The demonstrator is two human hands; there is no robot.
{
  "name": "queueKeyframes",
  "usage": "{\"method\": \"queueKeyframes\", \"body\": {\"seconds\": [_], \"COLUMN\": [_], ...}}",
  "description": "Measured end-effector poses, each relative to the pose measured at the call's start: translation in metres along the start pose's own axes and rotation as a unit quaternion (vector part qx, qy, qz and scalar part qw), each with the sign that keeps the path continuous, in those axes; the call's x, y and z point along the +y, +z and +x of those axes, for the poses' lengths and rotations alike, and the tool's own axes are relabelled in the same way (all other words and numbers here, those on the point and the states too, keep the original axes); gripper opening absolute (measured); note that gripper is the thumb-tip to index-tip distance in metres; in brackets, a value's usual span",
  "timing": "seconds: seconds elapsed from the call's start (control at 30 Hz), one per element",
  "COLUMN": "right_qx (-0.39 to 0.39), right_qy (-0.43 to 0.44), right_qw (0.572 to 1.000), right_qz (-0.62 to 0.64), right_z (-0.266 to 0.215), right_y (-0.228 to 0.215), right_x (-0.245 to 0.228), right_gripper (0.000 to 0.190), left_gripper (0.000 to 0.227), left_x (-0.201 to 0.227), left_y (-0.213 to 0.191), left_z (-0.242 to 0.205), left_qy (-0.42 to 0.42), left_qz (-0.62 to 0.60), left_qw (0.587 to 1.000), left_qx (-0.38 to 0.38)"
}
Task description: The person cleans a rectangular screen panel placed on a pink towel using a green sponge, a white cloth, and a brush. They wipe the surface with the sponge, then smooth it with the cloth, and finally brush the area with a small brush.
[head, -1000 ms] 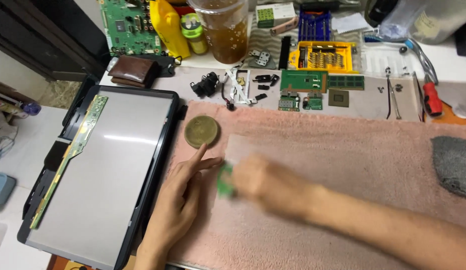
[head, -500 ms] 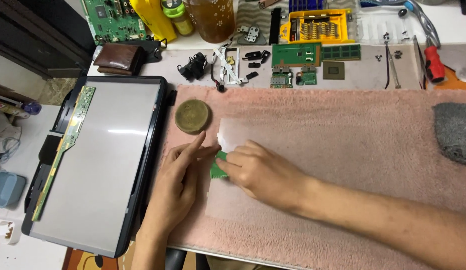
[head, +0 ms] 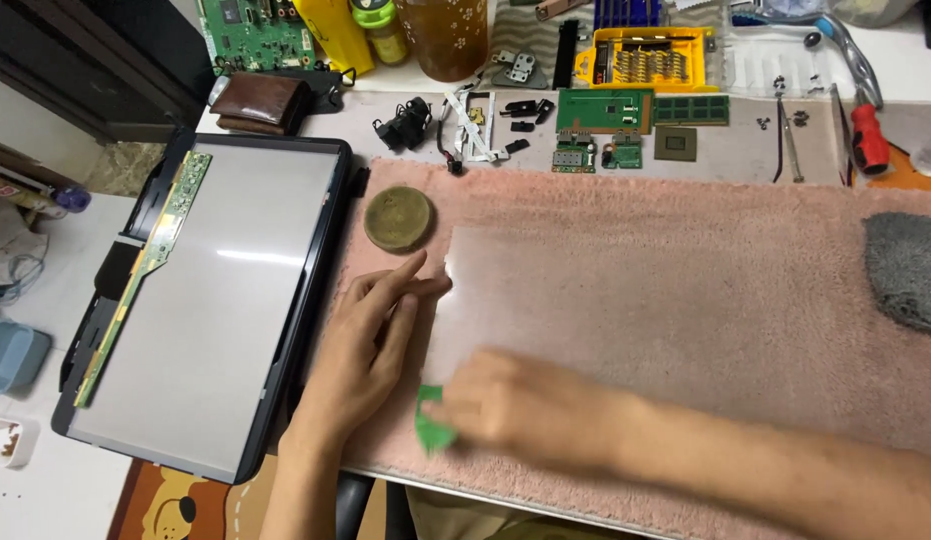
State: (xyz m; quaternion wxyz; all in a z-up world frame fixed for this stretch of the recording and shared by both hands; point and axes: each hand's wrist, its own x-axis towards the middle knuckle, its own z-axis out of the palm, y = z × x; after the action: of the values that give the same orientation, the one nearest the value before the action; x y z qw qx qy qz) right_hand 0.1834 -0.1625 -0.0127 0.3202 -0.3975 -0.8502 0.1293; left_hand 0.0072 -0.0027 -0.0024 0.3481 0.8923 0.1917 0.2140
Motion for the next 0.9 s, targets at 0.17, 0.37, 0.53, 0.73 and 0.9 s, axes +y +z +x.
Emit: {"method": "queueKeyframes", "body": {"seconds": [0.17, 0.37, 0.53, 0.73, 0.9], "right_qx": [0.034, 0.007, 0.019, 0.015, 0.001], "right_qy": [0.147, 0.004, 0.154, 0.037, 0.108], "right_qw": [0.988, 1.000, 0.985, 0.999, 0.994], "right_qz": [-0.032, -0.031, -0.072, 0.025, 0.020], "right_z": [-0.001, -0.009, -0.008, 0.002, 0.012], "right_y": [-0.022, -0.014, -0.011, -0.016, 0.002], "right_x": [0.028, 0.007, 0.024, 0.011, -0.007], "right_gripper": [0.008, 0.008, 0.027, 0.009, 0.023], "left_gripper": [0.047, 0.039, 0.037, 0.040, 0.040], "left_x": [0.002, 0.011, 0.007, 0.003, 0.001], "left_y": [0.002, 0.000, 0.002, -0.001, -0.006], "left_z": [0.000, 0.005, 0.002, 0.006, 0.009], "left_qy": [-0.013, -0.018, -0.008, -0.011, -0.001], "left_qz": [0.020, 0.030, 0.040, 0.048, 0.019], "left_qw": [1.000, 0.999, 0.999, 0.999, 1.000], "left_qx": [-0.002, -0.003, 0.006, -0.010, -0.014]}}
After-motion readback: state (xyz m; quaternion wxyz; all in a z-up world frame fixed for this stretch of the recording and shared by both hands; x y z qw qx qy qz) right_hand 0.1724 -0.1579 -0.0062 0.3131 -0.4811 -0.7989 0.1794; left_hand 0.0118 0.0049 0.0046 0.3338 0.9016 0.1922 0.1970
